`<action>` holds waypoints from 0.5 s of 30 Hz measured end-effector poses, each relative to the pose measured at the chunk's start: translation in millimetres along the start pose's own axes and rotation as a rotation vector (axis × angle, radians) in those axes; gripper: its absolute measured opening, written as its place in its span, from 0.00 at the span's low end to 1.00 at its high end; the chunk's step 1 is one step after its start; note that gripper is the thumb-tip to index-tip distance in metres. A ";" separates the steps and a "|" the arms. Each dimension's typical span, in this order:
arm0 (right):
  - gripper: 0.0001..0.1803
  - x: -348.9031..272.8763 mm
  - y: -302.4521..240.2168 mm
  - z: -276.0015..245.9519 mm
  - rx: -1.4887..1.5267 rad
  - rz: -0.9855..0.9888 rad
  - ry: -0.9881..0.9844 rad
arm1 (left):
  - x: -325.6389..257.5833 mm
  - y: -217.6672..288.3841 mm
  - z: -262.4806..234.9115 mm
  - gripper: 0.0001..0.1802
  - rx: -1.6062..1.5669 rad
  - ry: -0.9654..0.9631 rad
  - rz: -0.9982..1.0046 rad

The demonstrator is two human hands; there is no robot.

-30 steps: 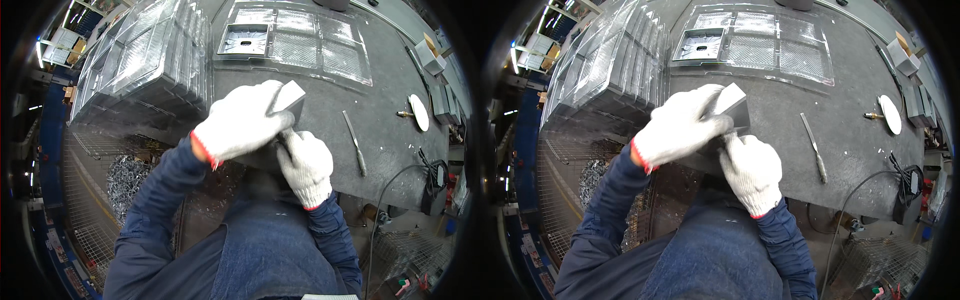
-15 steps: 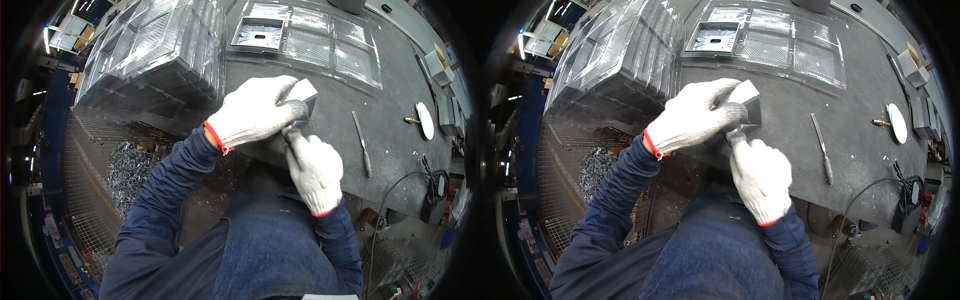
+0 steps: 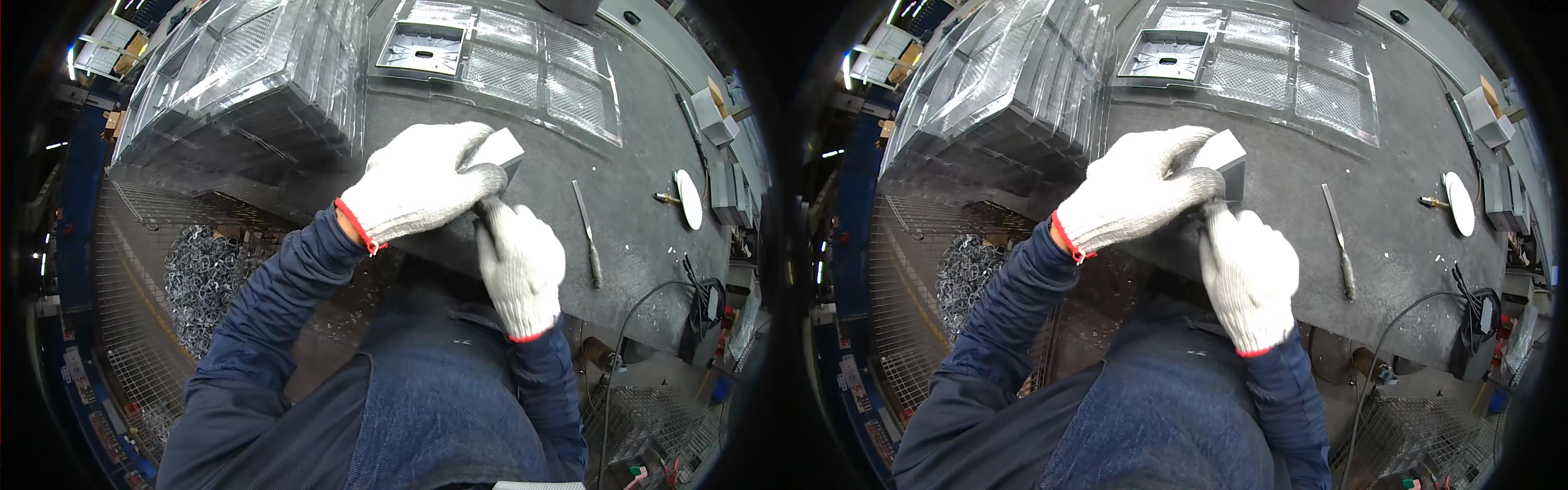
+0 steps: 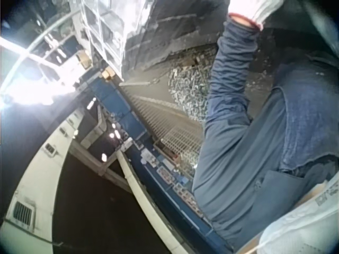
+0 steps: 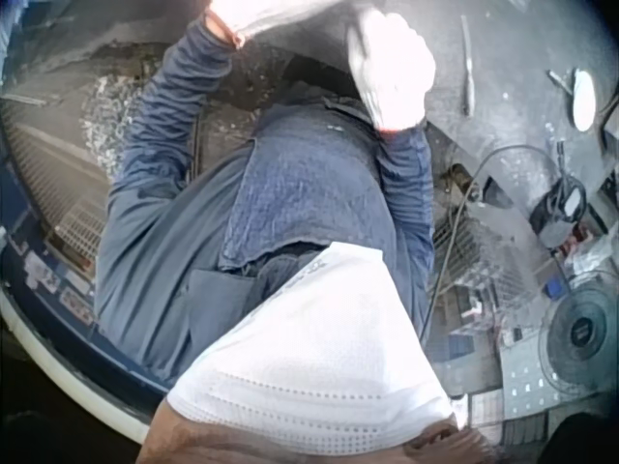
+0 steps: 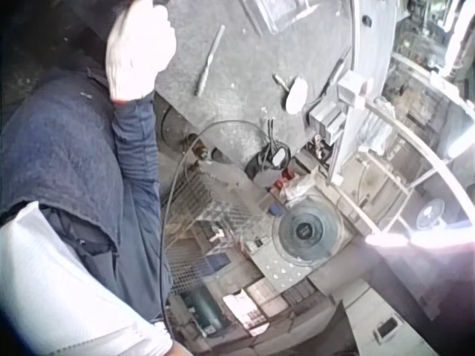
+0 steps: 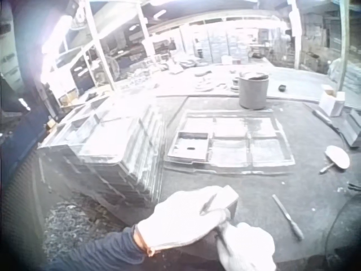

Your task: The person files and deburrs the edges of a metal component using a hand file.

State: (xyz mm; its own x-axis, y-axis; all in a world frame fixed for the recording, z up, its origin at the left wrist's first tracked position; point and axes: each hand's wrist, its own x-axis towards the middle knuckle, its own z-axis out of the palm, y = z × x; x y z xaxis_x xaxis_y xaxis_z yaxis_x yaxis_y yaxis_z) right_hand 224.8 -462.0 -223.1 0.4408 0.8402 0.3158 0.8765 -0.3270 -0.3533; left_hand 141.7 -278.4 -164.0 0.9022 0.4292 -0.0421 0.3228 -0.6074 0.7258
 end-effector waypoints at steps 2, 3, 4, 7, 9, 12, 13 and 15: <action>0.12 -3.7 2.7 8.0 -0.056 -0.041 0.109 | 0.9 2.9 1.5 0.31 -0.015 0.000 0.016; 0.12 -6.2 1.0 6.0 -0.052 -0.047 0.106 | 2.3 -1.1 2.4 0.32 0.006 0.007 0.016; 0.13 -10.0 -0.6 0.5 0.057 -0.060 0.067 | 2.4 -4.4 2.9 0.32 0.027 0.013 0.017; 0.13 -14.2 2.2 -9.3 0.186 -0.074 0.022 | -0.7 -8.4 2.2 0.32 -0.028 -0.001 0.011; 0.13 -3.4 3.3 -7.7 0.056 -0.004 0.080 | -0.2 -1.3 -1.6 0.33 -0.013 -0.002 -0.001; 0.11 -7.7 -1.3 -4.3 0.104 -0.046 0.045 | -3.2 4.4 -0.8 0.33 -0.018 -0.017 -0.011; 0.11 -9.5 -4.8 -7.4 0.107 -0.069 -0.030 | -5.2 3.6 0.5 0.33 -0.034 -0.029 -0.012; 0.11 -9.9 2.8 -11.2 0.152 -0.084 -0.020 | -6.7 1.3 5.3 0.33 -0.014 -0.004 0.023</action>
State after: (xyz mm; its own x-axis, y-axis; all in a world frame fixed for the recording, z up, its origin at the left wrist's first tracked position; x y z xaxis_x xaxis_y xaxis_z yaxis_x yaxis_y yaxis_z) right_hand 225.1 -476.0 -217.3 0.3618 0.8708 0.3329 0.8700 -0.1870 -0.4562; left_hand 137.6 -285.6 -166.4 0.9105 0.4126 -0.0278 0.2980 -0.6080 0.7359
